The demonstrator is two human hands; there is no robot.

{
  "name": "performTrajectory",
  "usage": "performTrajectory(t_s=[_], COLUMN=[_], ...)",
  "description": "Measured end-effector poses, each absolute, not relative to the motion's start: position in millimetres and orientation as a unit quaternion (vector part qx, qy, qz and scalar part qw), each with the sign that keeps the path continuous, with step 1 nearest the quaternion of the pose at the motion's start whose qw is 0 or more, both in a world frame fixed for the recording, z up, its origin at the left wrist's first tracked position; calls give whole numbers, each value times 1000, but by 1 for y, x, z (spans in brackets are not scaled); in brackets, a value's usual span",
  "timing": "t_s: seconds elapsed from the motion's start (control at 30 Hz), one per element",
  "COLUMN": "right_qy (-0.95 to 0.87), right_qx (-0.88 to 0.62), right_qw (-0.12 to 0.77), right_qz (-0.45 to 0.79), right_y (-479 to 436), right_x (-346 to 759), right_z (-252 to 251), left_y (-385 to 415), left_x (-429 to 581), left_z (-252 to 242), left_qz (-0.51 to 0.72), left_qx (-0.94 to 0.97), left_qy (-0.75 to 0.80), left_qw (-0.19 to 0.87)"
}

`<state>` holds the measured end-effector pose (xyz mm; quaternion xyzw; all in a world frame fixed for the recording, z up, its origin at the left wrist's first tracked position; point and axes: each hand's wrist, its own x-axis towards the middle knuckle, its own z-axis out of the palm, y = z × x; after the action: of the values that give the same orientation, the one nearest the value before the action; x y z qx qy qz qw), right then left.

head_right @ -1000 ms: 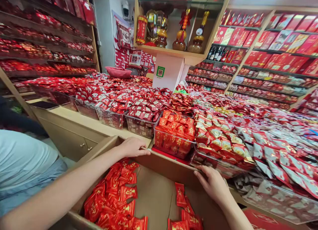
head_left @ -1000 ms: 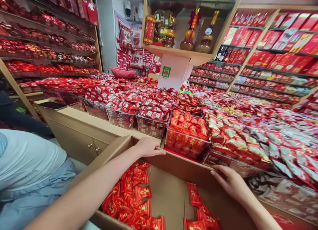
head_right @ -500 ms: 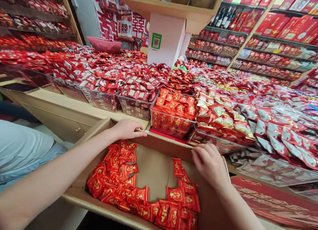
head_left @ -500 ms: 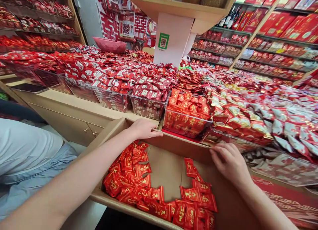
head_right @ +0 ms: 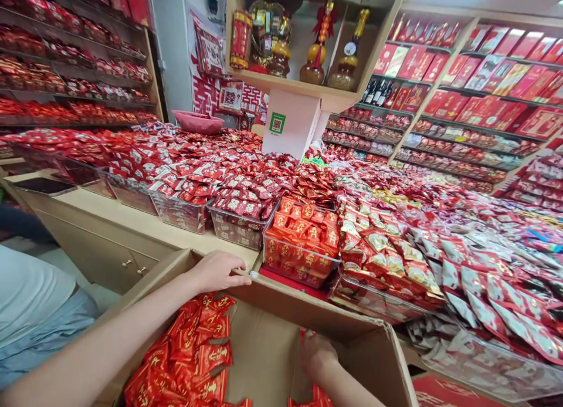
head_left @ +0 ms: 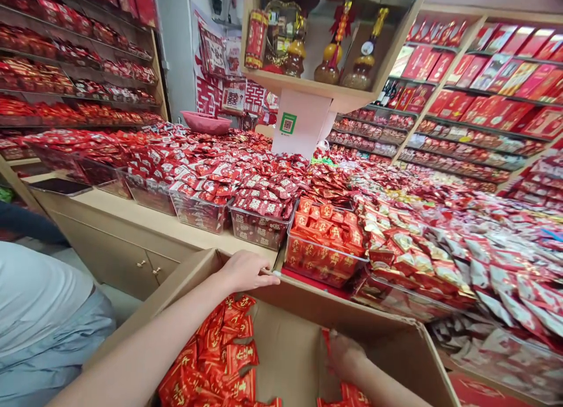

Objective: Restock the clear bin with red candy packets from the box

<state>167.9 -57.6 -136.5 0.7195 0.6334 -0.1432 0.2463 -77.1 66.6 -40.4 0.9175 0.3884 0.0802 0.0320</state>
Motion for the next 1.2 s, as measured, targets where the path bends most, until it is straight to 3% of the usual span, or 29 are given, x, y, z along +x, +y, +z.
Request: performTrajectory(t_s=[0.27,0.47,0.53,0.63,0.73,0.87,1.2], right_qy=[675,697,675,554,432,452,390], right_qx=[701,606,572,480,379,374,423], right_qw=[120,-80,-153,-337,-478,-479,-534], right_qz=[-197,-374,-441,-591,-664,-653,-619], right_y=[-61,-47,-43,-42,-47,-53,-47], right_x=[153,130,127,129,139,149,157], right_z=[-132,-88,-73,-58,-51,-47,-57], left_y=[64,69,65,47,27,21,24], left_x=[-74,-82,-80,-62,-33,-1,13], left_z=[-36,-35,-30,-20,-14,-15,2], left_qz=[85,102,146,252,257,223,278], left_qx=[919,900,879,781,686,621,633], left_qy=[383,407,403,367,311,332,422], left_qw=[31,117,209,438,606,674,587])
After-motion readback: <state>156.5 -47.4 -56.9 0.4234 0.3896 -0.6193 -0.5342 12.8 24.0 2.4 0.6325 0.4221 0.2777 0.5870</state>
